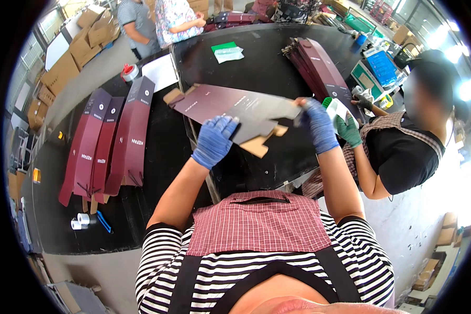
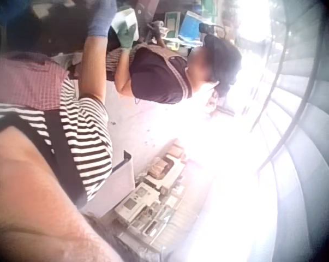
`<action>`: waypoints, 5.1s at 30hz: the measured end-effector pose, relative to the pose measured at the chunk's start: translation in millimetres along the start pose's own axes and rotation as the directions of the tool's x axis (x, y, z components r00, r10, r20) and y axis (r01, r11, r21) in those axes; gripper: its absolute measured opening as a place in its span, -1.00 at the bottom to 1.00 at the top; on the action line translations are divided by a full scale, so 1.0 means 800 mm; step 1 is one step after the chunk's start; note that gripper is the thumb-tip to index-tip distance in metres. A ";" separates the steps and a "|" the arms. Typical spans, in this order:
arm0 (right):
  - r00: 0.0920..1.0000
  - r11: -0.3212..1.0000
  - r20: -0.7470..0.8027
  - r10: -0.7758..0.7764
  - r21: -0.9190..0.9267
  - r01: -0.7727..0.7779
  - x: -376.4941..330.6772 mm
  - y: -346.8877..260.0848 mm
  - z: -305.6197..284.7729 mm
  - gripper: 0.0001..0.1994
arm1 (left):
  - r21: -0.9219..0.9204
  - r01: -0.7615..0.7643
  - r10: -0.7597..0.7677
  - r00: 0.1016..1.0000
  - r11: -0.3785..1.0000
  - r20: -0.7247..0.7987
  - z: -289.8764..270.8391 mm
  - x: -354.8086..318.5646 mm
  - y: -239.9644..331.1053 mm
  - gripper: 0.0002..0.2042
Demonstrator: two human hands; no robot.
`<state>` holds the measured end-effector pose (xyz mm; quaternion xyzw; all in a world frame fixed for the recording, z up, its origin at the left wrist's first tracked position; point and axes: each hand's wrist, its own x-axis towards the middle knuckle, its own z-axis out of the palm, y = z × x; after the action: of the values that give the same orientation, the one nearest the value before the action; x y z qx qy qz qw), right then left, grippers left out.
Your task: The person assembles cardboard boxes by folding the bottom flaps together to secure them.
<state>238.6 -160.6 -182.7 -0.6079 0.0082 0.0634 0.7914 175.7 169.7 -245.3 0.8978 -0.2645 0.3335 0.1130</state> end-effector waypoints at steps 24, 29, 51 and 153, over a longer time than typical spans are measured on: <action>0.711 0.860 0.497 -0.498 0.181 0.477 -0.048 -0.112 0.152 -0.06 | -0.989 0.013 -0.444 0.895 0.144 -0.053 -0.215 0.119 0.143 0.01; 0.684 0.868 0.556 -0.473 0.161 0.469 -0.055 -0.111 0.150 0.00 | -0.947 0.074 -0.400 0.915 0.312 -0.060 -0.201 0.110 0.145 0.11; 0.784 0.851 0.359 -0.507 0.060 0.522 -0.057 -0.195 0.160 -0.43 | -0.678 -0.089 -0.004 0.991 0.730 -0.134 -0.202 0.123 0.152 -0.20; 0.605 0.741 0.462 -0.648 0.202 0.640 -0.140 -0.170 0.175 0.30 | -0.939 0.173 -0.169 0.977 0.297 0.126 -0.286 0.144 0.118 0.18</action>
<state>133.2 -70.0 -5.5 -0.5247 -0.4173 -0.0693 0.7387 74.0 131.9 4.7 0.6857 -0.3123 0.1010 0.6497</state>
